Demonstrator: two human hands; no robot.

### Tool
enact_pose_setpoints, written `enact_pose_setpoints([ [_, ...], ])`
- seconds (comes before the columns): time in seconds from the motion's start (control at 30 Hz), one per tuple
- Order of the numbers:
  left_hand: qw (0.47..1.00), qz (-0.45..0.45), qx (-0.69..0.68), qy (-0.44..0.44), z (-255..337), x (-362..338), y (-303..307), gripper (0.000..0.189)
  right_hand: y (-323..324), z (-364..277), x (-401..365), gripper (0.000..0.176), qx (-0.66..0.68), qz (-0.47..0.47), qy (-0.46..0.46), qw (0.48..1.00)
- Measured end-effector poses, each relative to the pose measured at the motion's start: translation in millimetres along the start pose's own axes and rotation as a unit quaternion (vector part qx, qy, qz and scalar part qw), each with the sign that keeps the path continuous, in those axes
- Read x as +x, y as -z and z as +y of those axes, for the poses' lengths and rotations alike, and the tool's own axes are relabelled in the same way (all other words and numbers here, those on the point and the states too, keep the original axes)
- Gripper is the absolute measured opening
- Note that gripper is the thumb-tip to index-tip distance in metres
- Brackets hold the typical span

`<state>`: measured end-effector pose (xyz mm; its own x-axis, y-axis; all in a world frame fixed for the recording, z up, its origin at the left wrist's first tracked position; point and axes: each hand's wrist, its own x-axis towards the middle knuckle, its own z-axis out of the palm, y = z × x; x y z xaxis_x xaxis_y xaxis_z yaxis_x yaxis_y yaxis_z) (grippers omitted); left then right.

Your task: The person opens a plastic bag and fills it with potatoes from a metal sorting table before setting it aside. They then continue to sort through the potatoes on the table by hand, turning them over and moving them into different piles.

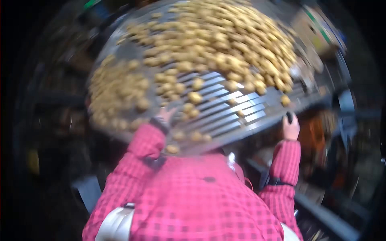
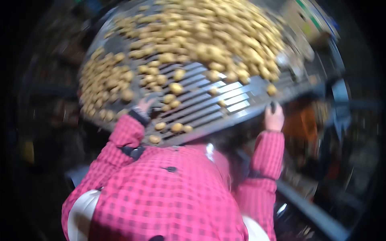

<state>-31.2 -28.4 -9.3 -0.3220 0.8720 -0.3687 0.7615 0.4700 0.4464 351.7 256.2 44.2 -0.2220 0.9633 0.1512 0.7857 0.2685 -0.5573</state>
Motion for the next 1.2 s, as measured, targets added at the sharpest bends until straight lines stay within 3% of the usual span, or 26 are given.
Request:
enact_pose_setpoints([
  [0.07,0.994,0.05,-0.093,0.03,-28.0,-8.6,-21.6,0.053,-67.1,-84.7,-12.7,0.033,0.013,-0.087,0.215,0.973],
  [0.17,0.92,0.195,-0.315,0.128,-52.9,-49.6,-58.7,0.041,-139.2,-181.0,-77.6,0.028,0.064,-0.344,0.326,0.879],
  [0.2,0.831,0.253,-0.471,0.155,-54.6,-62.0,-60.3,0.041,-158.3,-209.2,-94.6,0.026,0.061,-0.442,0.361,0.819],
  [0.27,0.644,0.231,-0.702,0.2,-43.7,-113.3,-35.7,0.038,-179.8,-250.8,-124.6,0.025,0.078,-0.479,0.503,0.715],
  [0.3,0.562,0.217,-0.78,0.171,-52.7,-128.7,-49.4,0.034,-196.0,-259.4,-135.5,0.023,0.075,-0.496,0.534,0.681],
  [0.33,0.539,0.254,-0.784,0.176,-77.2,-141.4,-79.8,0.034,-209.4,-275.5,-150.8,0.021,0.024,-0.535,0.545,0.645],
  [0.37,0.377,0.154,-0.913,-0.029,-91.4,-155.8,-109.8,0.033,-213.0,-290.4,-161.6,0.021,0.013,-0.537,0.581,0.612],
  [0.4,0.19,0.038,-0.949,-0.247,-97.5,-170.1,-132.4,0.033,-215.9,-307.8,-174.2,0.021,-0.001,-0.54,0.607,0.583],
  [0.43,0.175,0.07,-0.943,-0.273,-94.9,-192.6,-149.2,0.034,-225.6,-318.2,-181.6,0.023,-0.003,-0.563,0.609,0.558],
  [0.47,0.238,0.217,-0.938,-0.125,-87.3,-220.0,-165.1,0.036,-243.0,-326.3,-188.1,0.025,0.002,-0.573,0.626,0.529],
  [0.5,0.317,0.319,-0.889,0.09,-70.6,-250.9,-171.2,0.037,-261.9,-332.2,-197.2,0.023,-0.004,-0.573,0.628,0.527],
  [0.53,0.329,0.361,-0.847,0.21,-59.2,-282.1,-180.2,0.039,-271.7,-345.7,-211.7,0.025,-0.017,-0.527,0.675,0.516],
  [0.57,0.329,0.387,-0.809,0.296,-48.4,-311.4,-192.0,0.041,-265.1,-358.3,-225.3,0.032,-0.129,-0.535,0.651,0.523],
  [0.6,0.171,0.451,-0.819,0.31,-45.2,-336.4,-213.4,0.039,-257.5,-372.5,-237.9,0.04,-0.143,-0.54,0.645,0.522],
  [0.67,0.099,0.536,-0.761,0.352,-37.2,-379.8,-240.1,0.038,-256.8,-380.6,-248.8,0.047,-0.164,-0.523,0.66,0.514],
  [0.77,0.07,0.592,-0.687,0.415,-18.5,-420.2,-267.5,0.035,-283.0,-371.0,-252.7,0.059,-0.162,-0.525,0.643,0.534],
  [0.9,0.047,0.608,-0.645,0.461,-8.5,-440.0,-293.8,0.032,-292.5,-367.7,-253.6,0.07,-0.197,-0.545,0.632,0.515],
  [1.07,0.062,0.59,-0.663,0.456,-50.5,-443.3,-307.3,0.028,-291.7,-369.6,-256.1,0.058,-0.246,-0.54,0.605,0.531],
  [1.1,0.065,0.584,-0.672,0.45,-65.1,-444.7,-314.5,0.027,-285.0,-373.4,-254.6,0.057,-0.235,-0.554,0.633,0.487],
  [1.17,0.078,0.568,-0.697,0.43,-95.2,-447.4,-317.6,0.026,-254.4,-397.6,-261.4,0.055,-0.249,-0.576,0.621,0.469],
  [1.2,0.083,0.559,-0.712,0.417,-114.5,-451.4,-324.3,0.025,-267.6,-387.0,-258.6,0.054,-0.261,-0.559,0.609,0.499],
])
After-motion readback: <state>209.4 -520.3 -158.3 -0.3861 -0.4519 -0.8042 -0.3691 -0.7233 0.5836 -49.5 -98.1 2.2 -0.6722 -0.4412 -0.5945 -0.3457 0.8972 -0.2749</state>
